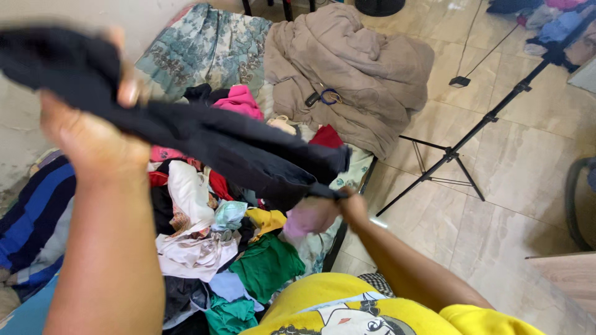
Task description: The person picks up individual pieces of clothing from a pile on a bed, folds each one by hand, and then places the folded items onto a shelf inside a closet.
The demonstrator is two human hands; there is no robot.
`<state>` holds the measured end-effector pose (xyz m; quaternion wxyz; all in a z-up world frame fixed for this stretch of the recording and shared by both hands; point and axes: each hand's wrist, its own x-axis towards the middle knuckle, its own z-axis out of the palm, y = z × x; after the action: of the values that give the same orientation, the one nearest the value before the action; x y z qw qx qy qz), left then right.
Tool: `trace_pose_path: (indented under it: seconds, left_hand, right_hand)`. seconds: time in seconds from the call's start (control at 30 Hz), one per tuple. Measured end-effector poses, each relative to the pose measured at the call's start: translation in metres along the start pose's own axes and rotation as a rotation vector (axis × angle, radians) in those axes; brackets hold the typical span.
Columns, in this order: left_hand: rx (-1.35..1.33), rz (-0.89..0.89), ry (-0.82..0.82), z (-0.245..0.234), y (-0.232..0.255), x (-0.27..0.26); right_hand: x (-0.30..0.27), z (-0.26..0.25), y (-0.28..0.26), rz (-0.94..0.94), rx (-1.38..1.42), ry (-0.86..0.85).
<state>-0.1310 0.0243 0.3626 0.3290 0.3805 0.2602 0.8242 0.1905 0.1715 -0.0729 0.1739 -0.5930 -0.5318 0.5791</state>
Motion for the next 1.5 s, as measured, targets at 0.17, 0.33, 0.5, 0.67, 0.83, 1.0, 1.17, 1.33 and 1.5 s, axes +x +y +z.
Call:
trace_pose_path:
  seconds: [0.17,0.33,0.5,0.67,0.83,1.0,1.17,1.33,1.5]
  left_hand:
    - [0.566,-0.130,0.311,-0.111,-0.044,-0.047]
    - [1.520,-0.662,-0.351,-0.142,-0.112,-0.087]
    - [1.152,-0.117,-0.724,-0.024,-0.167,-0.097]
    - [0.727,-0.302,-0.626,0.018,-0.208,-0.088]
    - [0.360,-0.524,-0.102,-0.008,-0.205,-0.095]
    - [0.542,-0.201,-0.281,-0.013,-0.177,-0.113]
    - [0.048,-0.565,-0.356,-0.009,-0.163,-0.109]
    - [0.217,-0.392,-0.339,-0.019,-0.129,-0.115]
    - [0.030,-0.270,-0.163,-0.043,-0.151,-0.131]
  right_hand:
    - [0.037,-0.088,-0.047,-0.395,0.509,0.289]
    - [-0.034,-0.135,-0.174,-0.794,0.221,0.016]
    - [-0.129,-0.099,-0.265,-1.189,-0.323,-0.375]
    - [-0.146,-0.087,-0.263,-1.422,-0.457,-0.132]
    - [-0.087,-0.104,-0.148,-0.692,0.358,0.054]
    - [-0.043,-0.078,-0.053,-0.083,0.047,-0.249]
    - [-0.053,-0.048,-0.101,-0.208,0.586,-0.899]
    - [-0.069,-0.087,-0.179,-0.329,0.999,-0.990]
    - [-0.106,-0.114,-0.168,-0.381,1.239,-0.951]
